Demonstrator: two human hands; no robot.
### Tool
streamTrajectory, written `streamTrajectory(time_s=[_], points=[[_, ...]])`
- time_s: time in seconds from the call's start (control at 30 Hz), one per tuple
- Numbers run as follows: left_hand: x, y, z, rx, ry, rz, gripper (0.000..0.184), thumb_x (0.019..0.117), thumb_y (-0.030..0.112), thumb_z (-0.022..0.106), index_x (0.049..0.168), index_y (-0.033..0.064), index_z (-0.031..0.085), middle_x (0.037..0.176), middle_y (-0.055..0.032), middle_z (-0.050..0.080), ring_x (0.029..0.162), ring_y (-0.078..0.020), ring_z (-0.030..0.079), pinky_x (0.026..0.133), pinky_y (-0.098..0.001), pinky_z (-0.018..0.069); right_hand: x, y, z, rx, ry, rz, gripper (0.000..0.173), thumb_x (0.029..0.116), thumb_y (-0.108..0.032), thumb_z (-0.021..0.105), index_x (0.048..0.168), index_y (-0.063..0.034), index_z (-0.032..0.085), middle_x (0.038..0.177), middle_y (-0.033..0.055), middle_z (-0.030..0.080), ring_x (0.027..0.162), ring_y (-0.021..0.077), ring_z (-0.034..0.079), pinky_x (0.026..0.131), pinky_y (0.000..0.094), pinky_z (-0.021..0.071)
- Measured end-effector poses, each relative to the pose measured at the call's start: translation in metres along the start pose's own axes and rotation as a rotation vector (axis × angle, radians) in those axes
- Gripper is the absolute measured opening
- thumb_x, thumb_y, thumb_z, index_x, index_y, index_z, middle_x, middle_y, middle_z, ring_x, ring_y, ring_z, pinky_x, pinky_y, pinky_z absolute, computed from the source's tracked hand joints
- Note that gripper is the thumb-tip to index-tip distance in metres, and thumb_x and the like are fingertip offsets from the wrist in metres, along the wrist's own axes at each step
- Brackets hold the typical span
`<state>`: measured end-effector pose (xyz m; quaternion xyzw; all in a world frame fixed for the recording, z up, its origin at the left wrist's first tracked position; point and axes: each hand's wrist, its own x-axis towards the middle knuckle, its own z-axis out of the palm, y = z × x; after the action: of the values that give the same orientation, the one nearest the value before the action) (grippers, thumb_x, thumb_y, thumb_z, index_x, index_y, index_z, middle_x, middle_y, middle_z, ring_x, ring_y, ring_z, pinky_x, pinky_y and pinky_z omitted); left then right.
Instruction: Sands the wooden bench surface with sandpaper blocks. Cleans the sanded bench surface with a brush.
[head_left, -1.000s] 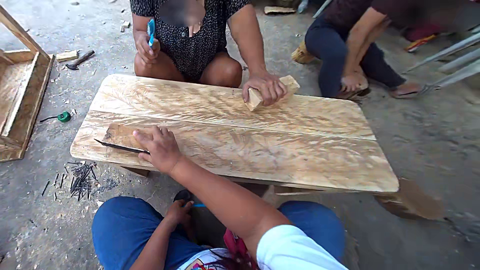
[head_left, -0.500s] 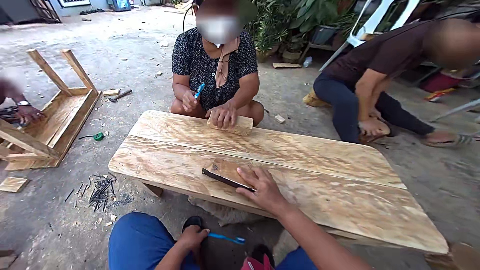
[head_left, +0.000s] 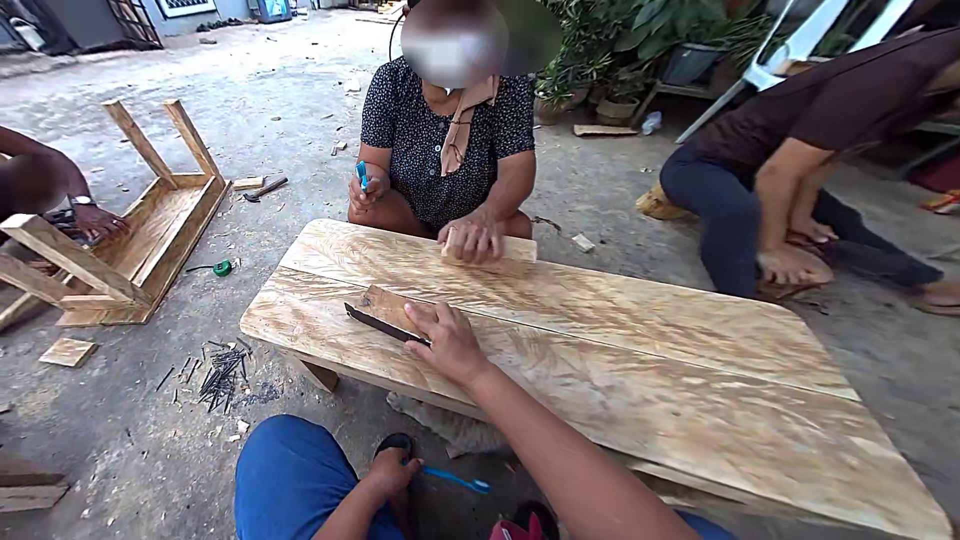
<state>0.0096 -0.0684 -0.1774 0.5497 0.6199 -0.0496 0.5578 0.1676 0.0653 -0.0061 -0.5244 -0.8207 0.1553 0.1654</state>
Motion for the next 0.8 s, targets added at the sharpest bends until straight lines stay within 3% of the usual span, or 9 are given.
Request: streamTrajectory(time_s=[0.17, 0.37, 0.5, 0.67, 0.8], points=[[-0.01, 0.002, -0.004, 0.003, -0.04, 0.016, 0.056, 0.1066, 0.045, 0.051, 0.119, -0.0073, 0.065, 0.12, -0.029, 0.064, 0.116, -0.0406, 0.062, 0.103, -0.0597, 0.0449, -0.063, 0.039, -0.002, -0.043, 0.265, -0.089, 0.058, 0.0932, -0.048, 0.068, 0.14, -0.014, 0.066, 0.113, 0.0294, 0.065, 0.102, 0.0487, 0.064, 0.087, 0.0627, 0.0528], [-0.013, 0.011, -0.009, -0.012, -0.09, 0.037, 0.056, 0.1069, 0.045, 0.05, 0.117, -0.0089, 0.064, 0.12, -0.0301, 0.063, 0.115, -0.0414, 0.061, 0.102, -0.06, 0.0441, -0.045, 0.034, 0.011, -0.106, 0.415, -0.119, 0.059, 0.0899, -0.047, 0.068, 0.134, -0.0084, 0.07, 0.101, 0.0283, 0.066, 0.089, 0.0477, 0.064, 0.079, 0.0605, 0.0522], [-0.007, 0.014, -0.007, -0.013, -0.112, 0.033, 0.056, 0.107, 0.045, 0.05, 0.117, -0.008, 0.064, 0.119, -0.0298, 0.063, 0.115, -0.0414, 0.061, 0.101, -0.0603, 0.0446, -0.008, 0.011, 0.019, -0.089, 0.342, -0.09, 0.057, 0.0901, -0.042, 0.071, 0.138, -0.011, 0.067, 0.11, 0.031, 0.066, 0.098, 0.0507, 0.064, 0.084, 0.0625, 0.0515], [-0.005, 0.005, -0.001, -0.059, -0.088, 0.045, 0.055, 0.1057, 0.044, 0.053, 0.118, -0.0082, 0.065, 0.116, -0.0303, 0.065, 0.113, -0.0425, 0.063, 0.101, -0.0616, 0.0452, 0.033, -0.017, 0.018, -0.036, 0.084, 0.033, 0.06, 0.0958, -0.044, 0.066, 0.149, -0.0192, 0.057, 0.13, 0.0309, 0.061, 0.118, 0.0494, 0.058, 0.1, 0.0607, 0.0455], [0.002, 0.002, 0.002, -0.063, -0.076, 0.047, 0.055, 0.1056, 0.045, 0.053, 0.119, -0.007, 0.065, 0.116, -0.029, 0.066, 0.111, -0.041, 0.063, 0.1, -0.0602, 0.0458, 0.034, -0.015, 0.009, -0.032, 0.025, 0.022, 0.06, 0.0972, -0.042, 0.066, 0.152, -0.0205, 0.054, 0.131, 0.0304, 0.06, 0.121, 0.048, 0.056, 0.103, 0.0593, 0.0446]])
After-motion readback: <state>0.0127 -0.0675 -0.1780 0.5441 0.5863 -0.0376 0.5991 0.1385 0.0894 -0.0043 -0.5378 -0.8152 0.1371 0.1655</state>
